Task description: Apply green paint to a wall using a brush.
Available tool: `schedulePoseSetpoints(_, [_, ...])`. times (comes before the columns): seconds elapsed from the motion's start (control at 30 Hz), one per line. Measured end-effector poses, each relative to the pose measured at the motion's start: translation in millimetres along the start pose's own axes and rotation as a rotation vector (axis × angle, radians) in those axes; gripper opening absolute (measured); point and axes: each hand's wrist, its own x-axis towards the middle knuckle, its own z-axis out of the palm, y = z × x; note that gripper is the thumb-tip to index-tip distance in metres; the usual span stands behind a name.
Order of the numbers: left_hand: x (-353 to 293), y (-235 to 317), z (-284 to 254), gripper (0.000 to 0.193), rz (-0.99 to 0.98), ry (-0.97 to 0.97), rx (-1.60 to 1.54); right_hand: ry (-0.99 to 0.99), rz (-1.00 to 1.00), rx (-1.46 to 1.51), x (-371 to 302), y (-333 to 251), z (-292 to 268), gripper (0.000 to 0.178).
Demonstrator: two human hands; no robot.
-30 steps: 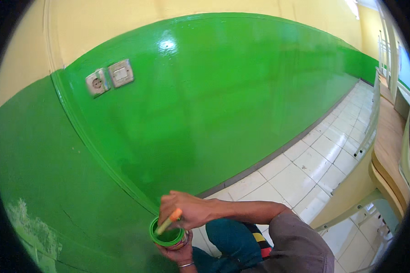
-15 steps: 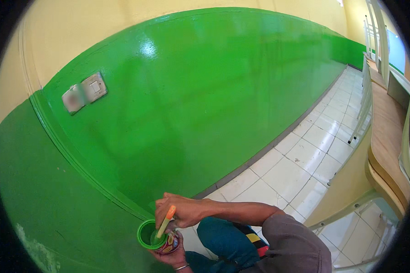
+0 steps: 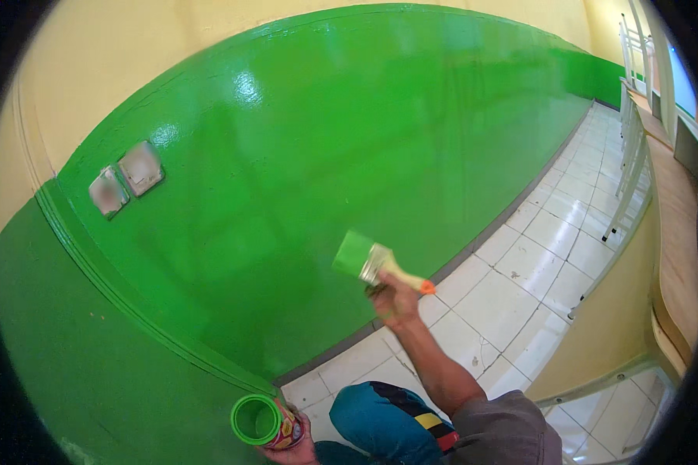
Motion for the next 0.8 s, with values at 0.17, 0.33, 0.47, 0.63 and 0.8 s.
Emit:
schedulePoseSetpoints(0.17, [-4,-4,12,0.082,0.058,0.021,-0.077,0.126,-0.672,-0.664,57,-52,23,0.039])
schedulePoseSetpoints(0.33, [3,-10,22,0.081,0.152,0.167,-0.083,-0.037,-1.381,-1.246,111,-77,47,0.028])
schedulePoseSetpoints(0.47, [10,-5,19,0.08,0.078,0.166,-0.26,-0.048,-1.542,-1.533,130,-75,42,0.032])
schedulePoseSetpoints(0.63, [13,-14,18,0.08,0.167,0.236,-0.043,-0.047,-1.564,-1.598,134,-63,31,0.032])
schedulePoseSetpoints(0.8, [16,-10,4,0.081,0.198,0.293,-0.066,-0.052,-1.63,-1.594,135,-59,27,0.03])
